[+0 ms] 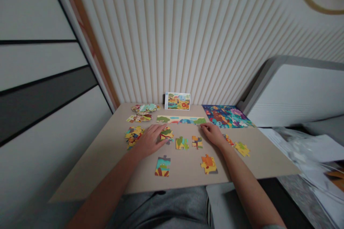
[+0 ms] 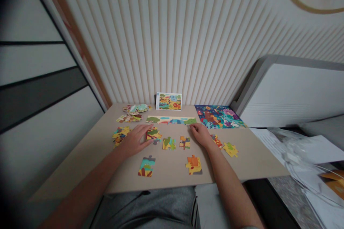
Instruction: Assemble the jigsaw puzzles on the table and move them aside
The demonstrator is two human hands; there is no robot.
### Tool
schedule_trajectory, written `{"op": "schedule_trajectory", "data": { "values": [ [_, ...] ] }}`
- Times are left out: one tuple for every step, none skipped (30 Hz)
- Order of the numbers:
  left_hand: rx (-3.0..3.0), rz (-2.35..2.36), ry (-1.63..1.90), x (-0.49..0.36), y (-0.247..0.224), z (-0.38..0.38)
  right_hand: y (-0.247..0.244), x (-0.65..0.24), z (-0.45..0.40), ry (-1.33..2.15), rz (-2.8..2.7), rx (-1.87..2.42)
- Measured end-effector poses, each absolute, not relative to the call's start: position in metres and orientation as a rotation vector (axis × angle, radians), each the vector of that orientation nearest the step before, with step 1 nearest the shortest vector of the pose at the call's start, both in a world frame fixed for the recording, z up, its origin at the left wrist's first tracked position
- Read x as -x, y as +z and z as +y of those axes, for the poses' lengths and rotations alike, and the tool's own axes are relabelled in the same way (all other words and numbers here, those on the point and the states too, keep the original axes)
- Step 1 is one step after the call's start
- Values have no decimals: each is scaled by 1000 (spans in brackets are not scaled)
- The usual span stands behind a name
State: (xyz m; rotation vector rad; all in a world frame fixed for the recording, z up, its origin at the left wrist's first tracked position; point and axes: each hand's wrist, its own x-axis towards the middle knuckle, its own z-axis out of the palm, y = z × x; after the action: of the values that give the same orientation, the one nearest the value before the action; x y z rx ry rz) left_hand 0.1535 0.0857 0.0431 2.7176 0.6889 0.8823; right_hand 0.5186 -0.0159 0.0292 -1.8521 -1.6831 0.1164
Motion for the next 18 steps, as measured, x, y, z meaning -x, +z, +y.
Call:
{"op": "schedule_trajectory", "data": {
  "values": [
    [-2719,672,866,-154,43,85,29,-518,-16,112,-1685,1851],
    [-2720,656,852,-154,44,84,28,-518,-16,109,-1682,1850],
    [-2720,640,840,-154,44,83,28,-519,-16,109,-1675,1852],
    [-2721,623,825,-154,45,83,27,-519,-16,112,-1669,1855],
    [-2719,611,810,-155,45,82,27,-519,-16,115,-1661,1858],
    [-2717,602,798,-155,44,82,26,-519,-16,117,-1656,1861],
    [-2716,595,785,-155,44,82,26,-519,-16,118,-1657,1859],
    [-2716,590,773,-155,42,82,26,-519,-16,118,-1661,1855],
    [-2718,584,761,-156,41,82,26,-519,-15,118,-1665,1850],
    [-2720,581,752,-156,40,83,27,-519,-15,119,-1669,1845],
    [-2722,585,754,-157,38,84,27,-519,-15,120,-1672,1841],
    [-2721,600,769,-158,37,85,28,-519,-16,121,-1678,1837],
    [-2714,632,804,-158,36,86,28,-519,-16,122,-1686,1834],
    [-2700,682,861,-158,36,87,28,-519,-16,122,-1694,1831],
    [-2676,745,935,-159,36,88,28,-518,-17,121,-1703,1828],
    [-2643,811,1019,-159,37,89,28,-518,-17,118,-1710,1824],
    [-2608,866,1099,-159,38,89,28,-518,-17,113,-1714,1821],
    [-2575,902,1162,-159,39,89,27,-517,-17,108,-1716,1819]
  ]
}}
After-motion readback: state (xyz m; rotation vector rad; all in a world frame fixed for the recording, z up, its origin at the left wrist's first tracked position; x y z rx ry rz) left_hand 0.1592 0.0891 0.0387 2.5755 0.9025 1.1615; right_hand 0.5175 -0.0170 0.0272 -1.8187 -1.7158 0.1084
